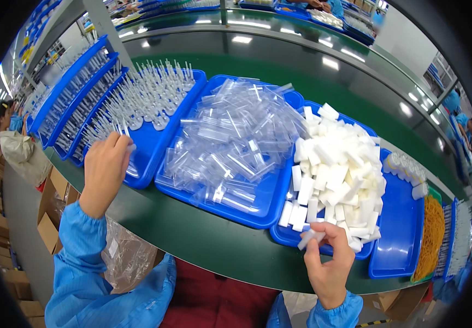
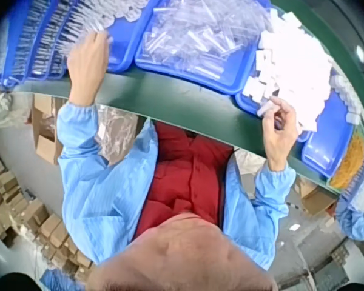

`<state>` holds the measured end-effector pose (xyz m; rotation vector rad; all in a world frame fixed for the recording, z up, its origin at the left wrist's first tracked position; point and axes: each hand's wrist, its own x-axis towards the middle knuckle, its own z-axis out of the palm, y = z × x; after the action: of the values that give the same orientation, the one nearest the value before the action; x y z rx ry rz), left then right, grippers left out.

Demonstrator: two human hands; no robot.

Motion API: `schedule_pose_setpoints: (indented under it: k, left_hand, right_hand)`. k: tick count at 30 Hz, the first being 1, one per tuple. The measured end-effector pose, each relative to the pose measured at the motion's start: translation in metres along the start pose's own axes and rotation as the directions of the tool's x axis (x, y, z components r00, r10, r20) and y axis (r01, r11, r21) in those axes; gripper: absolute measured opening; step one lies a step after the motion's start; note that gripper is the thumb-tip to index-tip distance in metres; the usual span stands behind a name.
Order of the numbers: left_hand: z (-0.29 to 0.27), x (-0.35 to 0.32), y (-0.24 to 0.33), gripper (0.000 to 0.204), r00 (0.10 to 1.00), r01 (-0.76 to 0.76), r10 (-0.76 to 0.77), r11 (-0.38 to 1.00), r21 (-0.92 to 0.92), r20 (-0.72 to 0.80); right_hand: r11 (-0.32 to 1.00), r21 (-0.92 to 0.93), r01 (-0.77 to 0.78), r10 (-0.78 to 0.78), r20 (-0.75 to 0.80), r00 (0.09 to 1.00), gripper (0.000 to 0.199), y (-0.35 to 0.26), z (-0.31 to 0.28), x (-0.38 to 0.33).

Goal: Assembling small plastic components into bundles and securing them with a rubber band.

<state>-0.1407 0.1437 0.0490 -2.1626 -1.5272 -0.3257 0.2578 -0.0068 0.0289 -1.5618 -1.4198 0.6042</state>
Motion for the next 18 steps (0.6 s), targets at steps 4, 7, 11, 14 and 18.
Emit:
schedule_pose_setpoints:
  k: [4, 7, 11, 14, 18]
  left_hand:
    - [-0.002, -0.010, 0.006, 0.023, 0.990, 0.139, -0.124, 0.916, -0.377, 0.065]
    - [-0.002, -0.010, 0.001, 0.033, 0.979, 0.203, -0.179, 0.853, -0.481, 0.096]
    - [-0.036, -0.015, 0.041, 0.024, 0.993, -0.012, -0.056, 0.837, -0.547, -0.109]
    - [-0.078, -0.041, 0.090, 0.027, 0.974, -0.218, 0.185, 0.596, -0.773, -0.132]
    - [-0.065, -0.062, 0.154, 0.028, 0.907, -0.082, 0.420, 0.140, -0.987, -0.016]
  right_hand:
    - [0.999, 0.023, 0.030, -0.031, 0.032, 0.999, 0.029, -0.007, 0.006, -0.006]
    - [0.994, 0.105, 0.019, -0.024, 0.048, 0.999, 0.028, -0.012, 0.016, -0.009]
    - [0.897, 0.415, -0.154, 0.147, 0.049, 0.988, 0.031, -0.014, 0.023, -0.011]
    - [0.720, 0.617, -0.316, 0.311, 0.120, 0.943, 0.032, -0.023, 0.028, -0.008]
    - [0.673, 0.629, -0.390, 0.412, 0.119, 0.903, 0.034, -0.018, 0.033, -0.013]
